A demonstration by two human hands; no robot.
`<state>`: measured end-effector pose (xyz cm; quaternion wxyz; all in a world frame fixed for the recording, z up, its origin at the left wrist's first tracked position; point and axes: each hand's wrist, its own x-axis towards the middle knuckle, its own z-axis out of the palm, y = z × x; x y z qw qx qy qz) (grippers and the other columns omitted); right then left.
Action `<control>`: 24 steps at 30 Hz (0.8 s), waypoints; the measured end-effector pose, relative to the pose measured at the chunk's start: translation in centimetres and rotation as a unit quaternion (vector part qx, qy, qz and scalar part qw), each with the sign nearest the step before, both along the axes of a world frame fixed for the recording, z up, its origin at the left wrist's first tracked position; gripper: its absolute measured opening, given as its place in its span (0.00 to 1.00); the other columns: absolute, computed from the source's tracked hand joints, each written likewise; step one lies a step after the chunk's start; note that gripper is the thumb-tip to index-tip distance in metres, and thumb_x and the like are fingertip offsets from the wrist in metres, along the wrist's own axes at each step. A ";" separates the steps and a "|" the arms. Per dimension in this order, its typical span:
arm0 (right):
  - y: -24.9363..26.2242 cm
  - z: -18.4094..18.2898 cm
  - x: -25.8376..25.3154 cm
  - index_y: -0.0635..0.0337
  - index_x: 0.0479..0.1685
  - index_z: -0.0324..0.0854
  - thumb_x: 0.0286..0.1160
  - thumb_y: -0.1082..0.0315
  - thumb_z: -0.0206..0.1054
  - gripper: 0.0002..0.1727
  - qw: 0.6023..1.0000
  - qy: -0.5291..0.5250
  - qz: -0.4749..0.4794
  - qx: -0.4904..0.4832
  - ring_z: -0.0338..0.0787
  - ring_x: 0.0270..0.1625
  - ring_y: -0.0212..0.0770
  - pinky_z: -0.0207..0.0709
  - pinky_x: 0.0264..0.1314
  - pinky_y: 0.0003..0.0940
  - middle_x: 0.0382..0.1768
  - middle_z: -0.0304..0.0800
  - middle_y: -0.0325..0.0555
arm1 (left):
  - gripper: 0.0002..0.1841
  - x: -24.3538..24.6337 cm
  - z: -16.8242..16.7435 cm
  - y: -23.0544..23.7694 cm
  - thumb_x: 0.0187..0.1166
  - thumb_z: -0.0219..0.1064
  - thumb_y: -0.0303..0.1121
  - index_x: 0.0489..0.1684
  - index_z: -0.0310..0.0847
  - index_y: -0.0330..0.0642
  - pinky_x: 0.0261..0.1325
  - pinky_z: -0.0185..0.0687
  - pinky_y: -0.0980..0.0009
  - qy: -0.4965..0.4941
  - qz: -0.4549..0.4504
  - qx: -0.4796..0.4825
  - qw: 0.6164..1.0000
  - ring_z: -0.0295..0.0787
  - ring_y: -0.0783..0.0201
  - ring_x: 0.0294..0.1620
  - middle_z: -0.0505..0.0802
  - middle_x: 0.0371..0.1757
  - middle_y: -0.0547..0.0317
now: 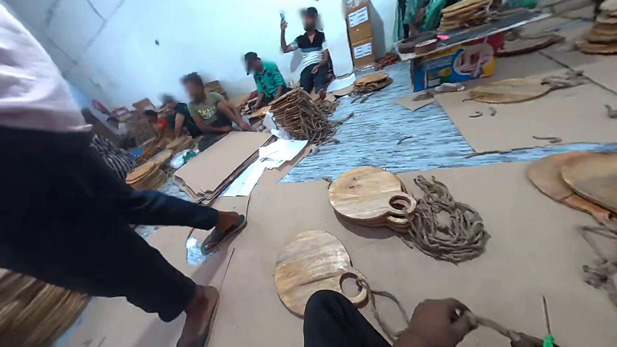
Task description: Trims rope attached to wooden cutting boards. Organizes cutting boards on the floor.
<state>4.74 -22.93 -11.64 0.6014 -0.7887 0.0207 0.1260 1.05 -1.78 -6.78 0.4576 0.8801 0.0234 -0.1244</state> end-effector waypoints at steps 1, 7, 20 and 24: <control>-0.2 -0.2 0.1 0.71 0.64 0.81 0.79 0.55 0.69 0.27 1.000 -0.014 -0.005 -0.008 0.89 0.53 0.43 0.82 0.62 0.42 0.55 0.90 0.59 | 0.24 0.0 0.4 0.6 0.92 0.55 0.44 0.74 0.78 0.36 0.65 0.84 0.43 0.007 0.052 -0.017 0.998 0.93 0.45 0.54 0.94 0.53 0.39; 1.1 2.5 -1.6 0.68 0.72 0.73 0.91 0.53 0.57 0.26 0.997 0.077 -0.002 -0.018 0.82 0.36 0.49 0.76 0.38 0.51 0.48 0.85 0.61 | 0.17 -0.1 2.4 2.8 0.88 0.63 0.34 0.72 0.81 0.40 0.48 0.86 0.59 0.010 0.268 -0.113 0.957 0.89 0.57 0.43 0.91 0.60 0.44; 3.8 2.8 -1.7 0.57 0.54 0.84 0.93 0.38 0.40 0.34 0.952 0.257 0.061 0.155 0.73 0.20 0.31 0.70 0.24 0.27 0.24 0.76 0.36 | 0.12 0.5 1.1 1.3 0.79 0.72 0.27 0.56 0.84 0.32 0.32 0.80 0.74 -0.008 0.138 -0.206 0.969 0.85 0.68 0.30 0.94 0.41 0.53; 3.5 3.0 -1.5 0.56 0.43 0.83 0.92 0.38 0.44 0.33 0.956 0.246 0.070 0.141 0.69 0.18 0.30 0.67 0.22 0.26 0.20 0.70 0.33 | 0.13 0.6 0.6 1.2 0.86 0.63 0.28 0.61 0.85 0.34 0.26 0.71 0.77 0.019 0.095 -0.216 0.972 0.76 0.73 0.23 0.93 0.42 0.55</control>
